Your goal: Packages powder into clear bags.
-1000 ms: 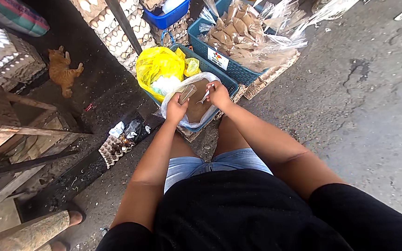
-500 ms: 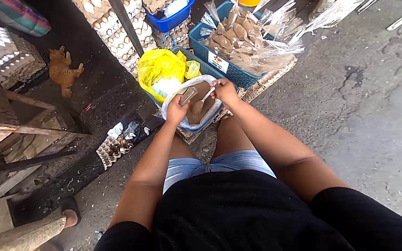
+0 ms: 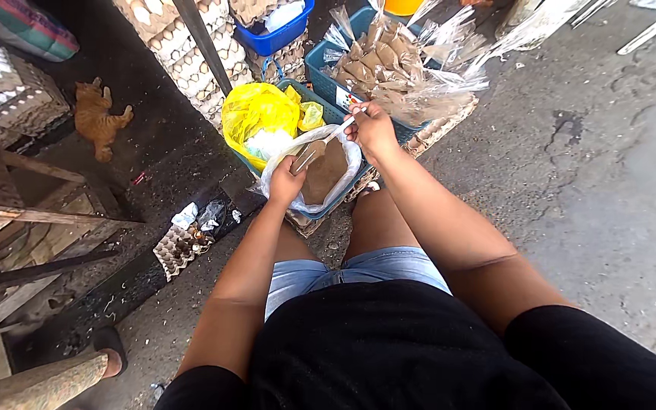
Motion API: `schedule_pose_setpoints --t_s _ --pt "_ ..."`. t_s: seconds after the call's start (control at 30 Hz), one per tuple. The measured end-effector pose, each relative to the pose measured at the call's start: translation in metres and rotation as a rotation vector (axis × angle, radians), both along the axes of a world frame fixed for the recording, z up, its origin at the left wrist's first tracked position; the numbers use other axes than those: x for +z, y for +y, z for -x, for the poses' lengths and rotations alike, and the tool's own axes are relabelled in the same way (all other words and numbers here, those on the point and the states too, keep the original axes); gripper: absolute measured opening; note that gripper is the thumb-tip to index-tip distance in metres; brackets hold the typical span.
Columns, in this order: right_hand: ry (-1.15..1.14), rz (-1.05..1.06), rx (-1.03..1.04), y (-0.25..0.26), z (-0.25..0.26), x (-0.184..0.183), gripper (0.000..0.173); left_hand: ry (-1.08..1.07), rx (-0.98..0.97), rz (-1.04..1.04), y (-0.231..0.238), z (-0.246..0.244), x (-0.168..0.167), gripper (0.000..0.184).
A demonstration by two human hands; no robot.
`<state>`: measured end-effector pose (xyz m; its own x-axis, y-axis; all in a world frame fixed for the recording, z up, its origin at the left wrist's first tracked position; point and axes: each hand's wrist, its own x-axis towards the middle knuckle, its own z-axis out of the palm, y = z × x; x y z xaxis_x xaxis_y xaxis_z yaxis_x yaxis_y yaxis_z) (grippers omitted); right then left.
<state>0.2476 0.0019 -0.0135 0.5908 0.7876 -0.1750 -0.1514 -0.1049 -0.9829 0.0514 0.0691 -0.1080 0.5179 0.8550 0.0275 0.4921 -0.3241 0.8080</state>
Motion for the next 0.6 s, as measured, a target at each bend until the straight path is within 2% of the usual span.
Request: schedule_pose_setpoints --t_s 0.1,0.17,0.23,0.3,0.37,0.47,0.5,0.57,0.6 --pt "0.019 -0.053 0.154 -0.003 0.020 -0.007 0.025 -0.014 0.001 -0.004 -0.001 0.001 0.000 0.030" --pt "0.000 -0.183 0.185 -0.009 0.022 -0.006 0.024 -0.063 0.001 -0.017 -0.001 0.002 -0.001 0.028" --pt "-0.070 -0.345 0.118 -0.016 0.014 -0.004 0.025 -0.166 0.001 0.004 0.001 0.004 -0.003 0.026" --pt "-0.136 -0.401 0.007 -0.023 0.001 -0.004 0.026 -0.331 0.018 0.121 0.004 0.003 -0.001 0.025" --pt "-0.250 -0.260 -0.058 -0.031 -0.008 -0.014 0.027 -0.507 0.064 0.282 0.002 -0.002 0.006 0.023" --pt "-0.432 0.114 0.061 -0.047 -0.011 -0.046 0.033 -0.732 0.094 0.455 0.000 -0.016 0.027 0.013" --pt "-0.471 0.187 0.078 -0.051 -0.008 -0.057 0.034 -0.762 0.072 0.498 0.001 -0.019 0.037 0.016" --pt "-0.536 0.258 0.038 -0.061 -0.001 -0.069 0.041 -0.777 0.052 0.565 0.006 -0.027 0.059 0.035" --pt "-0.564 0.261 0.004 -0.066 0.001 -0.070 0.045 -0.798 0.053 0.569 0.009 -0.031 0.069 0.036"
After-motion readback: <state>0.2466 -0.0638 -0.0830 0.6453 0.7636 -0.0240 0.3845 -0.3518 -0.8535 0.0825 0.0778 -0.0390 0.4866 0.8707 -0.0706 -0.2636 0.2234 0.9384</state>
